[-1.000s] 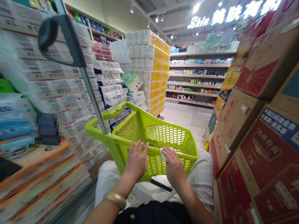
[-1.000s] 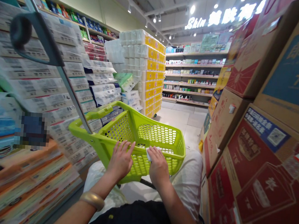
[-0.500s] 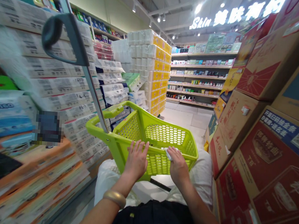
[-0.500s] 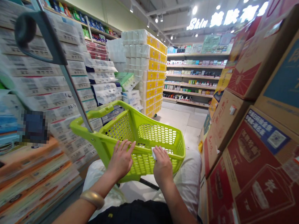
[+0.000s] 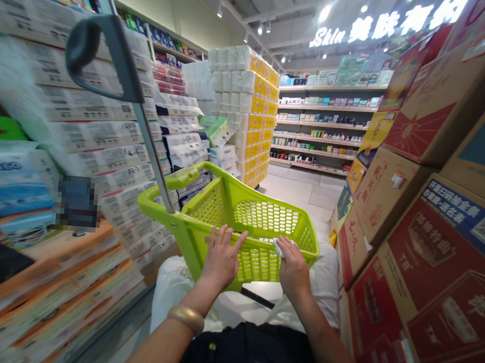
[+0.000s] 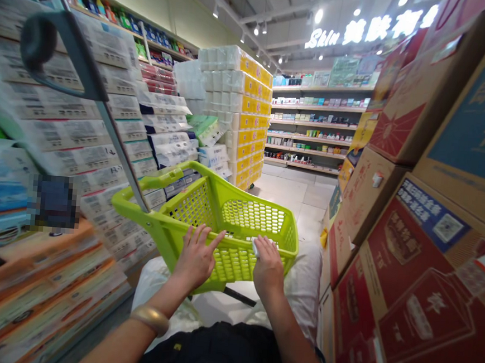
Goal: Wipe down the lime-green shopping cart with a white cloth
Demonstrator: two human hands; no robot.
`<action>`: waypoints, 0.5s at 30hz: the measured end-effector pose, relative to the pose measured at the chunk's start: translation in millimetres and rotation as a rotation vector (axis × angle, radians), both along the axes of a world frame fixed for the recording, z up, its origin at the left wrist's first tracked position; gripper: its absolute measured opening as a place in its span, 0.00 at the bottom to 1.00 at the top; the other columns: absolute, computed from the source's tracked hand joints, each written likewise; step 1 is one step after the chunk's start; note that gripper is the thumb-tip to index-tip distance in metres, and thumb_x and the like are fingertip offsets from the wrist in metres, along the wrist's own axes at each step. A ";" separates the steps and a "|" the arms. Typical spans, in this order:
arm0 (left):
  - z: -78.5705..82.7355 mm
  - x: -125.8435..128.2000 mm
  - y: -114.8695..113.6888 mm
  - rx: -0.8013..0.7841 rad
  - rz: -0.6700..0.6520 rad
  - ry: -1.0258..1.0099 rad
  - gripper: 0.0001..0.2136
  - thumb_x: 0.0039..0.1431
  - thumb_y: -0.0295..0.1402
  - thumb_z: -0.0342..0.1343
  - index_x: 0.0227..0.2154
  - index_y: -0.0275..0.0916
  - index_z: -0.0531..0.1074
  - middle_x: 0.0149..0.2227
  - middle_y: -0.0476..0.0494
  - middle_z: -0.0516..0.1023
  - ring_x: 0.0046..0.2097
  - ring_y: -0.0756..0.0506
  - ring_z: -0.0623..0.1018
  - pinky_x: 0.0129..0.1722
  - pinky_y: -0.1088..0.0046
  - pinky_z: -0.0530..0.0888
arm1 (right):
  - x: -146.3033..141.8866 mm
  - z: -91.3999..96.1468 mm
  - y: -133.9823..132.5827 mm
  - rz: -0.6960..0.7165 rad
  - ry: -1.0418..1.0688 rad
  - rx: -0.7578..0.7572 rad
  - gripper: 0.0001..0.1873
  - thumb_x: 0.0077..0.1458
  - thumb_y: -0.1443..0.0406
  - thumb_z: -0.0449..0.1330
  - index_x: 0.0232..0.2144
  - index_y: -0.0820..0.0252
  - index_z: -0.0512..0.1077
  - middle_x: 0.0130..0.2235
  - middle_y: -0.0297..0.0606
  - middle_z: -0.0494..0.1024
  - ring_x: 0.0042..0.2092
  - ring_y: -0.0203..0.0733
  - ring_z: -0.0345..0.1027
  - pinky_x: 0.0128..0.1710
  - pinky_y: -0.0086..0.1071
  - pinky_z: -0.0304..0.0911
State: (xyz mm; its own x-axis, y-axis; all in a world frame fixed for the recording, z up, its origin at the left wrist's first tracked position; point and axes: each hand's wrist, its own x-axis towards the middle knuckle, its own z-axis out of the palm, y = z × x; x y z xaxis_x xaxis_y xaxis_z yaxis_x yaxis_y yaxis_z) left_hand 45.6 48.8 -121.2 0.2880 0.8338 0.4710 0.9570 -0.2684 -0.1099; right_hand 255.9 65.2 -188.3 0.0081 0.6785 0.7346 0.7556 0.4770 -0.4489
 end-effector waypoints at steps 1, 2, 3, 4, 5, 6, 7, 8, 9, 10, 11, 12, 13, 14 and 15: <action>0.4 1.6 0.1 -0.006 0.008 -0.011 0.29 0.52 0.29 0.57 0.60 0.49 0.66 0.58 0.37 0.68 0.65 0.33 0.61 0.67 0.47 0.50 | 2.3 -0.2 0.8 -0.045 0.007 0.000 0.29 0.49 0.79 0.47 0.50 0.61 0.76 0.52 0.46 0.79 0.58 0.48 0.70 0.62 0.53 0.60; 0.5 3.8 0.3 -0.011 0.017 -0.024 0.29 0.52 0.29 0.57 0.59 0.47 0.67 0.59 0.37 0.68 0.66 0.33 0.60 0.67 0.48 0.50 | 2.6 -0.3 1.1 -0.072 0.008 0.001 0.29 0.49 0.79 0.47 0.49 0.61 0.76 0.52 0.46 0.79 0.58 0.48 0.70 0.62 0.53 0.60; 0.4 6.6 0.6 -0.018 0.022 -0.036 0.28 0.52 0.30 0.57 0.59 0.45 0.67 0.59 0.36 0.68 0.66 0.33 0.59 0.67 0.48 0.50 | 0.9 -0.3 0.7 -0.076 0.004 0.003 0.29 0.49 0.79 0.47 0.49 0.61 0.76 0.52 0.46 0.79 0.58 0.48 0.70 0.62 0.53 0.59; 0.0 9.8 0.9 -0.028 0.021 -0.044 0.28 0.53 0.30 0.56 0.59 0.42 0.67 0.60 0.36 0.67 0.67 0.34 0.58 0.68 0.49 0.50 | -2.8 -0.2 -0.2 -0.057 -0.005 0.008 0.29 0.50 0.79 0.47 0.49 0.61 0.76 0.52 0.46 0.79 0.58 0.47 0.69 0.62 0.52 0.59; -0.8 13.1 1.2 -0.044 0.012 -0.049 0.28 0.54 0.31 0.55 0.60 0.40 0.66 0.61 0.36 0.67 0.68 0.35 0.56 0.68 0.50 0.49 | -7.8 0.0 -1.5 -0.021 -0.017 0.015 0.30 0.50 0.79 0.47 0.50 0.60 0.75 0.53 0.45 0.78 0.59 0.47 0.69 0.62 0.51 0.60; -1.8 16.3 1.5 -0.063 -0.006 -0.050 0.28 0.54 0.31 0.54 0.61 0.37 0.64 0.62 0.36 0.66 0.69 0.36 0.55 0.69 0.51 0.49 | -13.0 0.0 -2.9 0.022 -0.030 0.023 0.30 0.50 0.79 0.46 0.51 0.60 0.75 0.54 0.45 0.77 0.59 0.46 0.68 0.62 0.51 0.60; -2.9 19.1 1.7 -0.086 -0.028 -0.046 0.29 0.55 0.31 0.53 0.62 0.35 0.62 0.63 0.36 0.65 0.69 0.37 0.55 0.69 0.52 0.48 | -17.6 0.0 -4.1 0.064 -0.041 0.030 0.30 0.50 0.79 0.46 0.52 0.60 0.74 0.55 0.45 0.77 0.60 0.46 0.68 0.62 0.50 0.60; -3.8 21.3 1.9 -0.109 -0.048 -0.040 0.30 0.55 0.32 0.53 0.63 0.35 0.60 0.64 0.36 0.63 0.69 0.37 0.54 0.69 0.52 0.48 | -20.5 -0.2 -4.8 0.095 -0.049 0.035 0.31 0.51 0.79 0.46 0.52 0.60 0.74 0.56 0.44 0.76 0.60 0.45 0.67 0.62 0.49 0.60; -4.3 22.9 2.0 -0.130 -0.063 -0.033 0.32 0.55 0.32 0.53 0.64 0.36 0.59 0.65 0.36 0.63 0.70 0.36 0.53 0.69 0.52 0.48 | -21.0 -0.7 -4.8 0.112 -0.051 0.039 0.30 0.51 0.79 0.46 0.52 0.60 0.74 0.56 0.44 0.76 0.60 0.45 0.67 0.62 0.49 0.61; -4.2 23.8 2.1 -0.148 -0.070 -0.027 0.33 0.55 0.31 0.54 0.65 0.38 0.57 0.65 0.37 0.63 0.70 0.36 0.54 0.69 0.51 0.49 | -18.7 -1.3 -4.0 0.112 -0.048 0.039 0.30 0.51 0.79 0.46 0.52 0.60 0.74 0.56 0.44 0.76 0.60 0.45 0.68 0.62 0.49 0.61; -3.6 24.1 2.2 -0.162 -0.069 -0.021 0.33 0.54 0.31 0.55 0.65 0.40 0.57 0.65 0.37 0.63 0.69 0.35 0.54 0.68 0.51 0.50 | -13.9 -2.0 -2.6 0.096 -0.040 0.037 0.30 0.51 0.79 0.46 0.51 0.60 0.75 0.55 0.44 0.77 0.59 0.45 0.68 0.62 0.49 0.61; -2.4 24.2 2.5 -0.172 -0.061 -0.016 0.33 0.54 0.31 0.55 0.65 0.41 0.57 0.64 0.37 0.64 0.69 0.35 0.56 0.68 0.51 0.50 | -7.1 -2.9 -0.7 0.067 -0.031 0.034 0.30 0.51 0.79 0.46 0.51 0.60 0.75 0.54 0.44 0.77 0.59 0.46 0.69 0.62 0.49 0.61; -0.9 24.1 2.8 -0.177 -0.051 -0.013 0.32 0.54 0.31 0.55 0.64 0.42 0.58 0.63 0.37 0.65 0.68 0.35 0.57 0.68 0.51 0.51 | 0.8 -3.8 1.5 0.027 -0.017 0.031 0.29 0.50 0.79 0.47 0.50 0.60 0.75 0.54 0.44 0.78 0.58 0.46 0.69 0.61 0.50 0.61; 0.6 24.0 3.3 -0.179 -0.041 -0.014 0.31 0.55 0.31 0.54 0.64 0.42 0.59 0.63 0.37 0.65 0.68 0.35 0.58 0.68 0.52 0.51 | 8.7 -4.5 3.7 -0.020 -0.001 0.027 0.29 0.50 0.79 0.47 0.50 0.61 0.76 0.53 0.45 0.78 0.58 0.47 0.69 0.61 0.51 0.61; 1.8 24.1 3.9 -0.178 -0.032 -0.017 0.30 0.55 0.31 0.54 0.63 0.41 0.60 0.62 0.36 0.66 0.67 0.35 0.59 0.68 0.52 0.51 | 15.5 -5.2 5.6 -0.069 0.017 0.025 0.29 0.50 0.79 0.47 0.49 0.61 0.76 0.52 0.46 0.79 0.58 0.48 0.70 0.61 0.52 0.61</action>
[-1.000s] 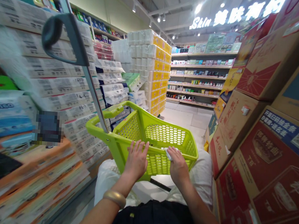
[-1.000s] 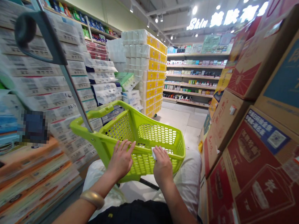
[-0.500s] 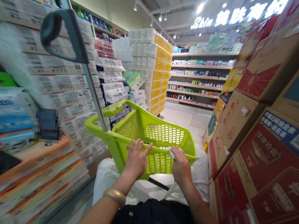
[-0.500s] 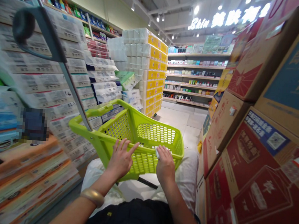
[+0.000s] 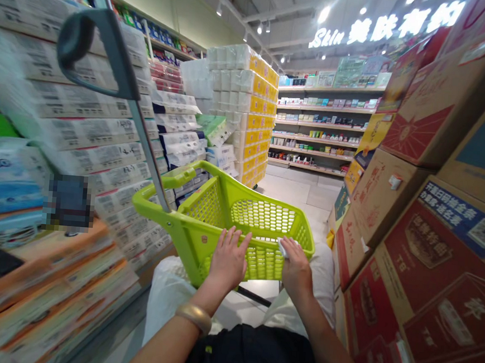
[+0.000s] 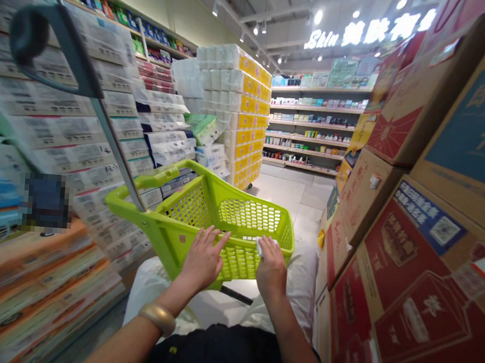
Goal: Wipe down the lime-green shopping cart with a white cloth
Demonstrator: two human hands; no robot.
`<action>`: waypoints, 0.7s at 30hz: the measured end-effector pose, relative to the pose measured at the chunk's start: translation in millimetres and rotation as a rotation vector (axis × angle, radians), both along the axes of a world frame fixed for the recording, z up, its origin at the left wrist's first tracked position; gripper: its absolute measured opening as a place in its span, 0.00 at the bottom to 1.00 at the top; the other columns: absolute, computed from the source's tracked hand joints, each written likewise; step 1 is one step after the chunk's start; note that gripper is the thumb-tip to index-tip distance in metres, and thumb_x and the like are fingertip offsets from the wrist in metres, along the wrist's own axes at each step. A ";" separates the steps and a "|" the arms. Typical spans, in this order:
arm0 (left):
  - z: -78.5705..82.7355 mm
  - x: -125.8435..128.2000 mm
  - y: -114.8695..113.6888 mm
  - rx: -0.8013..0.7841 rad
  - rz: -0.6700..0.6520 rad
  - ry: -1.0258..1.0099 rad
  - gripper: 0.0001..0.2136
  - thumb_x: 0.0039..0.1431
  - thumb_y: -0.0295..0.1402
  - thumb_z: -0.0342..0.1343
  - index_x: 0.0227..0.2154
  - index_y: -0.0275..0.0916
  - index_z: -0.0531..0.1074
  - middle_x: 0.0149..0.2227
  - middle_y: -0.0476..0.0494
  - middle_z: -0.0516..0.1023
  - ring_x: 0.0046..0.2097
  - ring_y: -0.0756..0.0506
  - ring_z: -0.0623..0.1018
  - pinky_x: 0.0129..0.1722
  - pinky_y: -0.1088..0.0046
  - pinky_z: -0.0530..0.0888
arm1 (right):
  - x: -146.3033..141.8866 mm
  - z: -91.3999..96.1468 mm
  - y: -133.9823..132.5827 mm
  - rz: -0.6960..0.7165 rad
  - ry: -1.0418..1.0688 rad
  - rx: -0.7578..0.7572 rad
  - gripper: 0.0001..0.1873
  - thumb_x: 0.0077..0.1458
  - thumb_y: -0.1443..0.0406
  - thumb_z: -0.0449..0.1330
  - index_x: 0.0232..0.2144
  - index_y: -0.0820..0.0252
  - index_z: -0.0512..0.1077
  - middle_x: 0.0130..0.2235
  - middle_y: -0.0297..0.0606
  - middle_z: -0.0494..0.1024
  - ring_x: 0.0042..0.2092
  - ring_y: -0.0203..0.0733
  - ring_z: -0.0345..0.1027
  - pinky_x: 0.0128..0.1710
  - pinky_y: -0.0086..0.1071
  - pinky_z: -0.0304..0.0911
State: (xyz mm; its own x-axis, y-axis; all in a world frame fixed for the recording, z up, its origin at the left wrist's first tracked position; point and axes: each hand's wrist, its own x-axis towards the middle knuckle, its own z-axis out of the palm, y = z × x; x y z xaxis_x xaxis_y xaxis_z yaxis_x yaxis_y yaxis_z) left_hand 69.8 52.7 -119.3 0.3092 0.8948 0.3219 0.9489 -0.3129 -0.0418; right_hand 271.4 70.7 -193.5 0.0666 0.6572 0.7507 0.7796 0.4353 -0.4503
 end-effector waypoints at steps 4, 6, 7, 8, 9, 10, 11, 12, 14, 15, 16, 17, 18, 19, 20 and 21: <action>-1.4 2.5 2.9 -0.009 -0.001 -0.029 0.29 0.56 0.31 0.52 0.62 0.37 0.61 0.64 0.36 0.65 0.69 0.35 0.55 0.69 0.52 0.50 | 2.0 -1.2 1.6 -0.093 0.027 0.001 0.28 0.49 0.79 0.47 0.48 0.63 0.77 0.51 0.48 0.79 0.57 0.50 0.70 0.61 0.53 0.60; -5.6 3.7 4.1 -0.029 -0.024 -0.036 0.30 0.55 0.30 0.51 0.63 0.32 0.59 0.65 0.35 0.62 0.70 0.36 0.53 0.70 0.54 0.49 | -9.5 -1.3 -0.6 -0.030 -0.013 0.004 0.29 0.50 0.79 0.46 0.49 0.62 0.76 0.53 0.47 0.78 0.58 0.49 0.69 0.61 0.52 0.61; -8.0 3.8 4.4 -0.037 -0.034 -0.034 0.31 0.55 0.29 0.51 0.64 0.30 0.58 0.66 0.34 0.62 0.70 0.36 0.52 0.70 0.55 0.49 | -15.2 -1.5 -1.8 0.014 -0.035 0.006 0.29 0.50 0.79 0.46 0.50 0.62 0.75 0.54 0.46 0.78 0.58 0.48 0.69 0.62 0.51 0.61; -10.3 3.6 4.6 -0.040 -0.041 -0.029 0.32 0.54 0.29 0.51 0.64 0.29 0.57 0.66 0.33 0.61 0.70 0.36 0.52 0.70 0.55 0.49 | -19.4 -1.6 -2.6 0.052 -0.053 0.008 0.30 0.51 0.79 0.46 0.51 0.61 0.75 0.54 0.44 0.77 0.59 0.48 0.69 0.62 0.50 0.61; -12.4 3.1 4.6 -0.037 -0.045 -0.023 0.32 0.54 0.28 0.50 0.64 0.28 0.56 0.66 0.33 0.61 0.70 0.36 0.52 0.70 0.55 0.49 | -21.2 -1.9 -2.8 0.076 -0.062 0.009 0.30 0.51 0.79 0.47 0.51 0.61 0.74 0.55 0.44 0.77 0.59 0.47 0.68 0.62 0.49 0.61; -14.2 2.4 4.4 -0.030 -0.047 -0.018 0.33 0.54 0.27 0.50 0.64 0.28 0.56 0.66 0.33 0.61 0.70 0.36 0.52 0.70 0.55 0.49 | -20.5 -2.2 -2.5 0.080 -0.061 0.009 0.30 0.51 0.79 0.47 0.51 0.60 0.74 0.55 0.43 0.77 0.59 0.47 0.68 0.62 0.49 0.61; -15.6 1.6 4.2 -0.021 -0.051 -0.014 0.33 0.53 0.27 0.50 0.64 0.28 0.55 0.65 0.32 0.61 0.70 0.36 0.52 0.70 0.54 0.49 | -17.6 -2.6 -1.6 0.065 -0.051 0.008 0.30 0.51 0.79 0.47 0.51 0.60 0.75 0.54 0.43 0.77 0.59 0.47 0.69 0.62 0.49 0.61; -16.7 0.9 3.9 -0.012 -0.054 -0.011 0.33 0.53 0.27 0.49 0.64 0.28 0.55 0.65 0.32 0.61 0.70 0.36 0.52 0.70 0.54 0.48 | -13.3 -2.9 -0.3 0.035 -0.035 0.004 0.29 0.51 0.79 0.47 0.51 0.60 0.75 0.54 0.44 0.78 0.59 0.47 0.69 0.62 0.50 0.60; -18.3 0.1 3.3 -0.002 -0.056 -0.007 0.34 0.53 0.27 0.49 0.64 0.29 0.54 0.65 0.33 0.60 0.70 0.36 0.52 0.70 0.54 0.48 | -4.8 -3.2 2.6 -0.039 0.000 -0.008 0.29 0.50 0.79 0.47 0.49 0.61 0.76 0.52 0.46 0.79 0.58 0.49 0.70 0.62 0.52 0.59; -18.9 0.2 3.1 -0.002 -0.056 -0.006 0.34 0.52 0.27 0.50 0.65 0.29 0.53 0.65 0.33 0.60 0.70 0.36 0.51 0.70 0.54 0.48 | -2.9 -3.1 3.6 -0.066 0.012 -0.013 0.28 0.50 0.79 0.47 0.48 0.62 0.76 0.51 0.48 0.79 0.57 0.50 0.70 0.62 0.52 0.59; -19.3 0.4 3.0 -0.003 -0.056 -0.005 0.35 0.52 0.28 0.50 0.65 0.30 0.53 0.66 0.33 0.60 0.70 0.36 0.51 0.69 0.54 0.48 | -3.4 -2.7 4.1 -0.074 0.015 -0.015 0.28 0.50 0.78 0.47 0.48 0.62 0.77 0.51 0.48 0.79 0.57 0.50 0.70 0.62 0.53 0.59; -19.7 0.8 3.0 -0.005 -0.054 -0.003 0.35 0.51 0.28 0.51 0.65 0.30 0.53 0.66 0.32 0.60 0.70 0.35 0.51 0.69 0.53 0.48 | -6.4 -2.2 3.7 -0.057 0.010 -0.016 0.28 0.50 0.78 0.47 0.48 0.62 0.77 0.51 0.48 0.79 0.57 0.50 0.70 0.62 0.53 0.59; -20.0 1.1 3.0 -0.006 -0.054 0.000 0.36 0.51 0.28 0.51 0.65 0.30 0.52 0.66 0.32 0.59 0.70 0.35 0.51 0.69 0.53 0.48 | -11.4 -1.6 2.7 -0.020 -0.004 -0.013 0.28 0.50 0.79 0.47 0.48 0.62 0.76 0.52 0.47 0.79 0.58 0.49 0.70 0.62 0.52 0.59; -20.2 1.2 2.9 -0.005 -0.053 0.002 0.36 0.51 0.28 0.51 0.65 0.30 0.52 0.66 0.32 0.59 0.70 0.35 0.50 0.69 0.52 0.48 | -17.5 -0.8 1.3 0.027 -0.023 -0.008 0.29 0.50 0.79 0.47 0.49 0.61 0.76 0.53 0.46 0.78 0.58 0.48 0.69 0.62 0.52 0.60; -20.3 1.2 2.9 -0.003 -0.053 0.004 0.35 0.51 0.28 0.50 0.65 0.30 0.52 0.66 0.32 0.59 0.70 0.35 0.50 0.69 0.52 0.48 | -23.6 -0.1 -0.4 0.074 -0.042 -0.003 0.30 0.50 0.79 0.47 0.50 0.60 0.75 0.54 0.44 0.78 0.59 0.47 0.68 0.62 0.51 0.60; -20.3 1.0 2.9 0.000 -0.055 0.006 0.35 0.51 0.28 0.50 0.65 0.29 0.52 0.66 0.32 0.59 0.70 0.35 0.50 0.69 0.52 0.48 | -28.4 0.5 -2.0 0.110 -0.058 0.001 0.30 0.50 0.79 0.46 0.51 0.60 0.75 0.54 0.43 0.77 0.59 0.46 0.68 0.62 0.50 0.60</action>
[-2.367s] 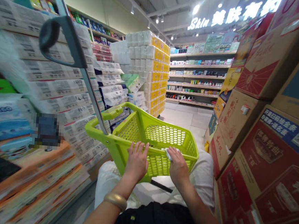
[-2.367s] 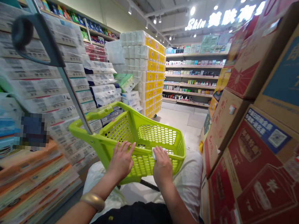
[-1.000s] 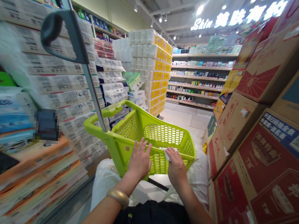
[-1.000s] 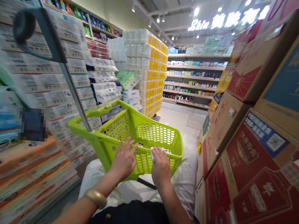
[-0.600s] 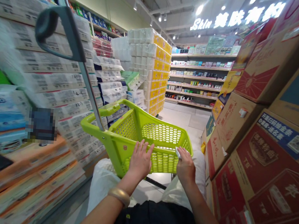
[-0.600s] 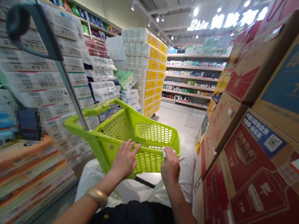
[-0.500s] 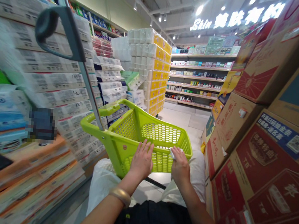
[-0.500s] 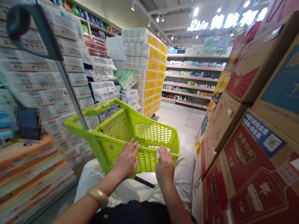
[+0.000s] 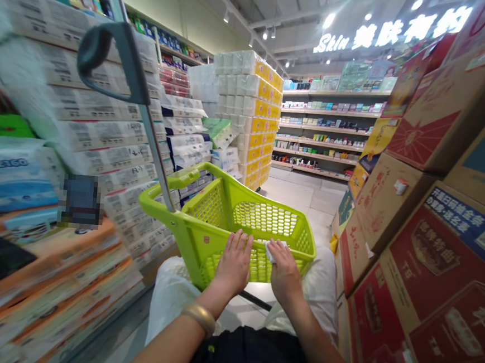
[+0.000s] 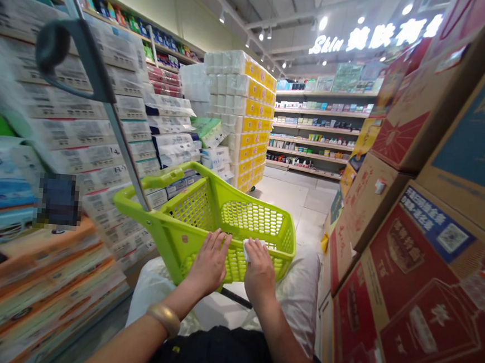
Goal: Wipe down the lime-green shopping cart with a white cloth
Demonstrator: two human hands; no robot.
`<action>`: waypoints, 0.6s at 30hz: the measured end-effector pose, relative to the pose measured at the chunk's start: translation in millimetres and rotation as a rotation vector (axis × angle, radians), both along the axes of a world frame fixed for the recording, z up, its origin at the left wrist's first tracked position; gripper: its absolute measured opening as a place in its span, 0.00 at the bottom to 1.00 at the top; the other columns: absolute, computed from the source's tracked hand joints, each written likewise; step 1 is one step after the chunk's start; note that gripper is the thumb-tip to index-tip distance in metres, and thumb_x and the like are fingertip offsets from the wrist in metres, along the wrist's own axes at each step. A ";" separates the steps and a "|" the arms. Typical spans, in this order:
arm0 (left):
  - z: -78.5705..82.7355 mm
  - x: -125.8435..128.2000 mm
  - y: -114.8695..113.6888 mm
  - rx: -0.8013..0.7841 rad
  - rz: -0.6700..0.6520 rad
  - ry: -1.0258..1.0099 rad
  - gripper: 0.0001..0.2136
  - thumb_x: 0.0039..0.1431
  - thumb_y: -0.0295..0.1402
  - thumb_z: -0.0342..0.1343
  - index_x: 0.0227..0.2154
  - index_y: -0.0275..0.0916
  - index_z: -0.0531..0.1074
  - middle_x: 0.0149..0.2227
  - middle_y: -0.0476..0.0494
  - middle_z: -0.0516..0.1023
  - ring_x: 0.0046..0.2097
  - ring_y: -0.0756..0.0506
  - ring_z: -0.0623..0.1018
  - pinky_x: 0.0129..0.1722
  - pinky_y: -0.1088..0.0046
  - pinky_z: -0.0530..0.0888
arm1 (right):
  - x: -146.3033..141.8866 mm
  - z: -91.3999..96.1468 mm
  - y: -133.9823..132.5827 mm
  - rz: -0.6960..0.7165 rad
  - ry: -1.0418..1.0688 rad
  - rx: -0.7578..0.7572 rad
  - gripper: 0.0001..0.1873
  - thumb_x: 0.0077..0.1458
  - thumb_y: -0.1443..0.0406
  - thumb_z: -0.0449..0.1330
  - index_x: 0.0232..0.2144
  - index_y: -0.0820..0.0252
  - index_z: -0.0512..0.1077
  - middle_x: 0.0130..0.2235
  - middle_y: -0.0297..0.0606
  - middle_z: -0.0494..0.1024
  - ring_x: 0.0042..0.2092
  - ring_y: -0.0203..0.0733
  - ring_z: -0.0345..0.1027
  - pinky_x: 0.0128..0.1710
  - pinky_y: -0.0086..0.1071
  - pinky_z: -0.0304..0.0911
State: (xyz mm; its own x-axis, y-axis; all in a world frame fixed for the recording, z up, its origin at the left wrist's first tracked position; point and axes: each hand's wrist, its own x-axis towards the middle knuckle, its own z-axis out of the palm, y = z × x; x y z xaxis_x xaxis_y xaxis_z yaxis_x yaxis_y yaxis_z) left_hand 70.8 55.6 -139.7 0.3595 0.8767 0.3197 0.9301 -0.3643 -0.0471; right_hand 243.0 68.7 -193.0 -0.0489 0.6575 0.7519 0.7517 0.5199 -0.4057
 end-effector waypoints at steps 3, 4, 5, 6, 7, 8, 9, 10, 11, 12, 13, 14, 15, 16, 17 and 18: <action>0.1 -1.4 0.0 0.005 -0.011 0.008 0.35 0.51 0.28 0.50 0.65 0.29 0.52 0.66 0.32 0.59 0.70 0.35 0.50 0.69 0.53 0.48 | -0.4 0.2 -1.6 -0.001 -0.001 -0.006 0.30 0.51 0.79 0.47 0.51 0.60 0.74 0.55 0.44 0.77 0.59 0.47 0.68 0.62 0.50 0.60; 0.1 -1.7 0.1 0.006 -0.013 0.012 0.35 0.51 0.28 0.50 0.65 0.29 0.52 0.66 0.32 0.59 0.70 0.35 0.50 0.69 0.53 0.48 | 4.1 -0.4 -0.9 -0.028 0.011 -0.011 0.30 0.50 0.79 0.47 0.51 0.60 0.75 0.54 0.44 0.77 0.59 0.47 0.68 0.62 0.51 0.60; 0.0 -1.8 0.2 0.007 -0.014 0.016 0.36 0.51 0.28 0.50 0.65 0.29 0.52 0.66 0.32 0.60 0.70 0.35 0.50 0.69 0.52 0.48 | 9.9 -1.1 0.4 -0.062 0.023 -0.016 0.29 0.50 0.79 0.47 0.50 0.60 0.75 0.54 0.45 0.78 0.59 0.48 0.69 0.62 0.52 0.59; -0.3 -1.7 0.3 0.008 -0.011 0.017 0.36 0.50 0.28 0.50 0.65 0.29 0.52 0.66 0.32 0.60 0.70 0.35 0.50 0.69 0.53 0.48 | 15.9 -2.0 1.9 -0.099 0.035 -0.020 0.29 0.50 0.79 0.47 0.50 0.61 0.76 0.53 0.46 0.78 0.58 0.49 0.69 0.62 0.53 0.59; -0.7 -1.3 0.4 0.008 -0.007 0.018 0.36 0.50 0.28 0.51 0.65 0.29 0.52 0.66 0.32 0.60 0.70 0.35 0.50 0.69 0.53 0.48 | 21.0 -2.8 3.4 -0.133 0.046 -0.022 0.28 0.50 0.78 0.47 0.49 0.61 0.76 0.52 0.47 0.78 0.58 0.50 0.70 0.62 0.53 0.59; -1.1 -0.8 0.4 0.008 -0.001 0.017 0.36 0.50 0.28 0.51 0.65 0.30 0.52 0.66 0.32 0.59 0.70 0.35 0.50 0.69 0.53 0.47 | 24.4 -3.5 4.6 -0.159 0.054 -0.022 0.28 0.50 0.78 0.47 0.48 0.62 0.76 0.52 0.48 0.79 0.57 0.50 0.70 0.62 0.54 0.59; -1.6 -0.2 0.4 0.007 0.005 0.016 0.36 0.50 0.28 0.51 0.65 0.30 0.52 0.66 0.32 0.59 0.70 0.35 0.50 0.69 0.53 0.47 | 25.7 -3.9 5.3 -0.170 0.059 -0.020 0.28 0.50 0.78 0.47 0.48 0.62 0.76 0.52 0.48 0.79 0.57 0.50 0.70 0.62 0.53 0.59; -2.0 0.4 0.3 0.006 0.009 0.015 0.36 0.50 0.29 0.51 0.65 0.30 0.51 0.66 0.31 0.59 0.70 0.35 0.50 0.69 0.52 0.47 | 24.6 -4.2 5.4 -0.166 0.060 -0.017 0.28 0.50 0.78 0.47 0.48 0.62 0.76 0.51 0.48 0.79 0.57 0.50 0.70 0.62 0.53 0.59; -2.3 0.8 0.2 0.006 0.012 0.014 0.37 0.50 0.29 0.51 0.65 0.30 0.51 0.66 0.31 0.59 0.70 0.35 0.49 0.69 0.52 0.47 | 21.5 -4.2 4.9 -0.144 0.057 -0.014 0.28 0.49 0.78 0.47 0.48 0.62 0.76 0.52 0.47 0.79 0.57 0.49 0.70 0.62 0.53 0.59; -2.4 1.1 0.0 0.007 0.014 0.014 0.37 0.50 0.29 0.51 0.65 0.31 0.51 0.66 0.31 0.59 0.70 0.35 0.49 0.69 0.52 0.47 | 17.0 -4.1 4.0 -0.110 0.052 -0.010 0.29 0.49 0.79 0.47 0.49 0.61 0.76 0.53 0.46 0.78 0.58 0.48 0.70 0.62 0.52 0.59; -2.3 1.1 -0.2 0.009 0.015 0.015 0.37 0.50 0.29 0.51 0.65 0.31 0.50 0.66 0.32 0.59 0.70 0.35 0.49 0.69 0.52 0.47 | 12.1 -3.8 2.8 -0.073 0.044 -0.006 0.30 0.49 0.79 0.47 0.50 0.61 0.75 0.53 0.45 0.78 0.58 0.48 0.69 0.63 0.51 0.59; -2.0 0.9 -0.5 0.010 0.013 0.016 0.37 0.50 0.28 0.51 0.65 0.31 0.50 0.66 0.32 0.59 0.70 0.35 0.49 0.69 0.52 0.47 | 7.5 -3.6 1.5 -0.038 0.034 -0.001 0.30 0.48 0.79 0.47 0.51 0.60 0.75 0.54 0.44 0.77 0.59 0.47 0.69 0.63 0.51 0.59; -1.5 0.7 -0.7 0.009 0.011 0.018 0.36 0.51 0.28 0.51 0.65 0.30 0.51 0.66 0.32 0.59 0.70 0.35 0.49 0.69 0.52 0.47 | 4.3 -3.4 0.5 -0.012 0.026 0.004 0.31 0.48 0.79 0.47 0.51 0.60 0.75 0.55 0.44 0.77 0.59 0.46 0.68 0.63 0.50 0.59; -0.8 0.3 -1.0 0.006 0.010 0.020 0.36 0.51 0.28 0.50 0.65 0.30 0.51 0.66 0.32 0.59 0.70 0.35 0.49 0.69 0.52 0.47 | 3.0 -3.3 -0.1 0.003 0.022 0.007 0.31 0.49 0.79 0.48 0.51 0.60 0.74 0.55 0.44 0.77 0.59 0.46 0.68 0.63 0.50 0.59; -0.1 0.0 -1.3 0.001 0.008 0.023 0.36 0.51 0.29 0.50 0.65 0.29 0.51 0.66 0.32 0.59 0.70 0.34 0.49 0.69 0.53 0.47 | 3.9 -3.3 -0.2 0.005 0.021 0.009 0.31 0.49 0.79 0.47 0.51 0.60 0.75 0.55 0.44 0.77 0.59 0.46 0.68 0.62 0.50 0.60; 0.6 -0.2 -1.7 -0.005 0.006 0.025 0.36 0.51 0.29 0.50 0.65 0.29 0.51 0.66 0.31 0.59 0.70 0.34 0.49 0.69 0.53 0.46 | 7.0 -3.4 0.3 -0.002 0.022 0.008 0.30 0.49 0.78 0.47 0.51 0.60 0.75 0.54 0.44 0.77 0.59 0.46 0.69 0.62 0.50 0.60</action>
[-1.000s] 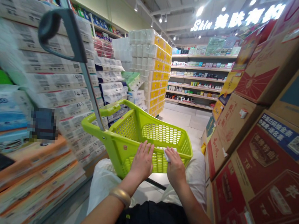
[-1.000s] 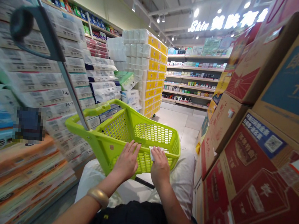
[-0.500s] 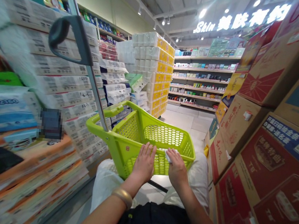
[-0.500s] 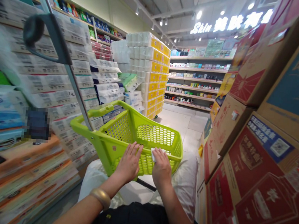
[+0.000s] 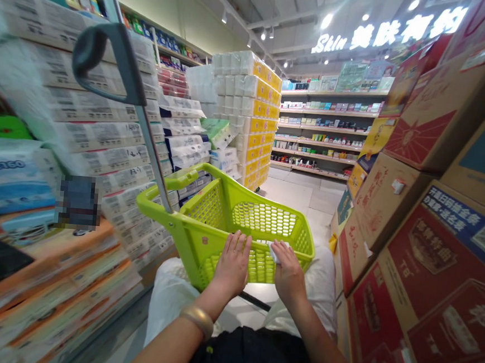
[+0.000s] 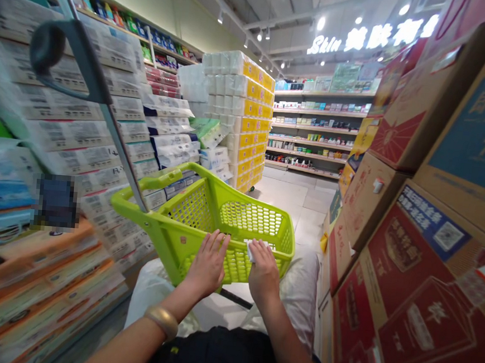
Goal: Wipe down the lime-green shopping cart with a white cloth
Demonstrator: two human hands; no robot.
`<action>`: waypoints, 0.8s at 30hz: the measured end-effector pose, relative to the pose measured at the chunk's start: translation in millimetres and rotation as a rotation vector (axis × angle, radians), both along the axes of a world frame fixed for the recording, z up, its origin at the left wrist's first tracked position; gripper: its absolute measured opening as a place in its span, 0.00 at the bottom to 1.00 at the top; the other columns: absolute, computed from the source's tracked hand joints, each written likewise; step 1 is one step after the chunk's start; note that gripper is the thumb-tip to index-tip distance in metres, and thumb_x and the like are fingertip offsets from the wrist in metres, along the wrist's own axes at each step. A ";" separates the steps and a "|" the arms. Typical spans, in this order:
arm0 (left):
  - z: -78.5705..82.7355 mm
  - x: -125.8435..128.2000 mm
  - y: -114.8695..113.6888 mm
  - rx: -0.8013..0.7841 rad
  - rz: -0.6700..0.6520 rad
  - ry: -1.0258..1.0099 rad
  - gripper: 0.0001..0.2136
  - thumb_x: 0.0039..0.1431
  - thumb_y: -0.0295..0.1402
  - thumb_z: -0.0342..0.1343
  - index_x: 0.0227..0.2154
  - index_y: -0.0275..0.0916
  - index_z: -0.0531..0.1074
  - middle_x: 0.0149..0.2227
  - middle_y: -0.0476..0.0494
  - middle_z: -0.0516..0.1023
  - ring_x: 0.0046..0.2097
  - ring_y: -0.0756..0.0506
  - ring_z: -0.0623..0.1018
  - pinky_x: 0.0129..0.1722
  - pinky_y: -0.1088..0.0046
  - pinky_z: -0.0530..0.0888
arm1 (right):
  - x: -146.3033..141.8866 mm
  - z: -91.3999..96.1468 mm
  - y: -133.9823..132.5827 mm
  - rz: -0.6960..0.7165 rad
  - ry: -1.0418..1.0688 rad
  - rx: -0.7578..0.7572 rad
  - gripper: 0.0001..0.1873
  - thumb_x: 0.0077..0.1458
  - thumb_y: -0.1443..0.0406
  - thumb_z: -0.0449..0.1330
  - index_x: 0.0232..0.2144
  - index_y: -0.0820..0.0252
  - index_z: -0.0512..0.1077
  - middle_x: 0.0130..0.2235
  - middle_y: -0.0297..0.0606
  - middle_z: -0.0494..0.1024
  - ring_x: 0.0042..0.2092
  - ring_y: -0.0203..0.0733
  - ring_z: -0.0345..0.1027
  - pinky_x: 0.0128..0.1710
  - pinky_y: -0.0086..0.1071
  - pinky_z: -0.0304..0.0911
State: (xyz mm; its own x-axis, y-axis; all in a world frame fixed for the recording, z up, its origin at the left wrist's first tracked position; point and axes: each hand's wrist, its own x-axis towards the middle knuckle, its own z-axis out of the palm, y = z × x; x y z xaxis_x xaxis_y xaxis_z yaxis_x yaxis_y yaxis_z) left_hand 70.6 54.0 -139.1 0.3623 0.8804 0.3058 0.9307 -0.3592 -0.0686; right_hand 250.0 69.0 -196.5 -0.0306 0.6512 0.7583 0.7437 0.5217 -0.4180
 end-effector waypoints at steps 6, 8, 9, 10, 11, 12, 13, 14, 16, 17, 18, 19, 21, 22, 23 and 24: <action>1.2 2.6 -0.6 -0.025 0.009 -0.007 0.37 0.51 0.30 0.52 0.65 0.30 0.51 0.66 0.31 0.58 0.70 0.35 0.49 0.70 0.52 0.45 | 28.0 0.5 7.2 -0.153 0.060 -0.046 0.27 0.49 0.77 0.48 0.47 0.61 0.77 0.51 0.46 0.80 0.56 0.48 0.71 0.62 0.52 0.59; 0.5 4.2 -0.5 -0.028 0.021 -0.006 0.37 0.51 0.31 0.53 0.65 0.30 0.50 0.66 0.31 0.58 0.70 0.34 0.49 0.70 0.53 0.44 | 23.4 1.2 6.7 -0.158 0.077 -0.045 0.27 0.49 0.77 0.49 0.47 0.60 0.77 0.50 0.45 0.80 0.56 0.48 0.71 0.62 0.52 0.59; 0.1 4.8 -0.6 -0.027 0.025 -0.005 0.38 0.51 0.31 0.53 0.65 0.29 0.50 0.66 0.30 0.58 0.70 0.34 0.49 0.69 0.52 0.44 | 17.8 1.5 5.5 -0.135 0.077 -0.038 0.27 0.49 0.77 0.49 0.47 0.59 0.77 0.50 0.44 0.80 0.56 0.48 0.71 0.62 0.52 0.59; -0.2 5.1 -0.7 -0.023 0.026 -0.005 0.38 0.50 0.31 0.53 0.65 0.29 0.50 0.66 0.30 0.58 0.70 0.34 0.48 0.69 0.52 0.44 | 11.2 1.8 3.8 -0.096 0.068 -0.029 0.28 0.49 0.77 0.49 0.48 0.58 0.76 0.51 0.43 0.80 0.57 0.47 0.71 0.62 0.51 0.59; -0.4 5.2 -0.9 -0.018 0.026 -0.005 0.38 0.50 0.31 0.53 0.65 0.29 0.49 0.66 0.29 0.58 0.71 0.34 0.48 0.69 0.52 0.45 | 4.7 2.0 2.0 -0.051 0.053 -0.020 0.29 0.49 0.78 0.48 0.49 0.58 0.76 0.52 0.43 0.79 0.57 0.46 0.70 0.63 0.51 0.59; -0.5 5.0 -1.2 -0.014 0.025 -0.004 0.38 0.50 0.31 0.53 0.65 0.29 0.49 0.66 0.29 0.58 0.71 0.34 0.48 0.69 0.51 0.45 | -0.5 2.2 0.2 -0.007 0.036 -0.014 0.30 0.49 0.78 0.48 0.50 0.58 0.75 0.53 0.42 0.78 0.58 0.46 0.69 0.63 0.51 0.59; -0.5 4.6 -1.5 -0.011 0.023 -0.002 0.38 0.50 0.30 0.53 0.65 0.29 0.49 0.66 0.29 0.58 0.71 0.34 0.48 0.69 0.51 0.45 | -3.4 2.3 -1.1 0.026 0.021 -0.013 0.30 0.49 0.78 0.48 0.51 0.58 0.75 0.54 0.42 0.77 0.59 0.45 0.69 0.63 0.50 0.59; -0.2 4.0 -1.7 -0.011 0.022 0.002 0.38 0.50 0.30 0.53 0.65 0.30 0.49 0.66 0.30 0.58 0.70 0.34 0.48 0.69 0.52 0.45 | -3.4 2.4 -1.8 0.038 0.011 -0.015 0.30 0.49 0.78 0.48 0.51 0.59 0.75 0.55 0.42 0.77 0.59 0.46 0.69 0.62 0.50 0.60; 0.4 3.0 -2.1 -0.015 0.019 0.007 0.38 0.50 0.30 0.53 0.65 0.29 0.50 0.66 0.30 0.58 0.70 0.34 0.48 0.69 0.52 0.45 | 4.7 2.4 -1.0 0.004 0.016 -0.027 0.29 0.50 0.78 0.48 0.50 0.59 0.75 0.54 0.43 0.78 0.58 0.47 0.69 0.62 0.51 0.60; 0.7 2.8 -2.1 -0.018 0.019 0.008 0.38 0.50 0.30 0.53 0.65 0.30 0.50 0.66 0.30 0.58 0.70 0.35 0.49 0.69 0.53 0.45 | 11.3 2.4 0.3 -0.037 0.032 -0.034 0.29 0.50 0.78 0.48 0.49 0.60 0.76 0.53 0.44 0.78 0.57 0.47 0.70 0.62 0.51 0.61; 0.9 2.9 -2.0 -0.021 0.018 0.009 0.38 0.50 0.30 0.53 0.65 0.30 0.50 0.66 0.30 0.58 0.70 0.35 0.49 0.69 0.53 0.44 | 18.0 2.3 1.8 -0.083 0.053 -0.040 0.28 0.50 0.78 0.48 0.48 0.60 0.76 0.52 0.44 0.79 0.57 0.47 0.70 0.62 0.51 0.61; 0.9 3.2 -1.8 -0.022 0.017 0.008 0.38 0.50 0.30 0.53 0.65 0.30 0.51 0.66 0.30 0.58 0.70 0.35 0.49 0.69 0.53 0.44 | 23.5 2.2 3.2 -0.129 0.074 -0.044 0.27 0.50 0.78 0.48 0.47 0.60 0.77 0.51 0.45 0.80 0.56 0.48 0.71 0.62 0.51 0.61; 0.5 4.4 -1.4 -0.022 0.021 0.004 0.38 0.50 0.30 0.53 0.65 0.29 0.51 0.66 0.29 0.58 0.70 0.34 0.49 0.69 0.52 0.45 | 26.7 2.2 4.7 -0.185 0.093 -0.042 0.27 0.50 0.78 0.48 0.46 0.60 0.77 0.50 0.46 0.80 0.55 0.48 0.72 0.61 0.51 0.61; 0.3 5.1 -1.3 -0.022 0.024 0.003 0.38 0.50 0.31 0.54 0.65 0.29 0.51 0.66 0.29 0.58 0.70 0.34 0.49 0.69 0.52 0.45 | 23.8 2.3 4.3 -0.182 0.086 -0.037 0.27 0.50 0.78 0.48 0.46 0.61 0.77 0.50 0.46 0.80 0.55 0.48 0.72 0.61 0.51 0.61; 0.0 5.7 -1.3 -0.021 0.028 0.002 0.38 0.50 0.31 0.54 0.65 0.29 0.51 0.66 0.29 0.58 0.70 0.33 0.49 0.69 0.51 0.45 | 18.2 2.4 3.1 -0.156 0.070 -0.031 0.27 0.50 0.78 0.48 0.47 0.61 0.77 0.50 0.46 0.80 0.56 0.47 0.71 0.62 0.50 0.60; -0.1 6.0 -1.4 -0.021 0.031 0.002 0.38 0.50 0.31 0.54 0.65 0.28 0.51 0.66 0.29 0.58 0.70 0.33 0.48 0.69 0.51 0.45 | 11.1 2.4 1.4 -0.115 0.049 -0.025 0.28 0.50 0.78 0.48 0.48 0.60 0.77 0.51 0.45 0.79 0.56 0.47 0.71 0.62 0.50 0.60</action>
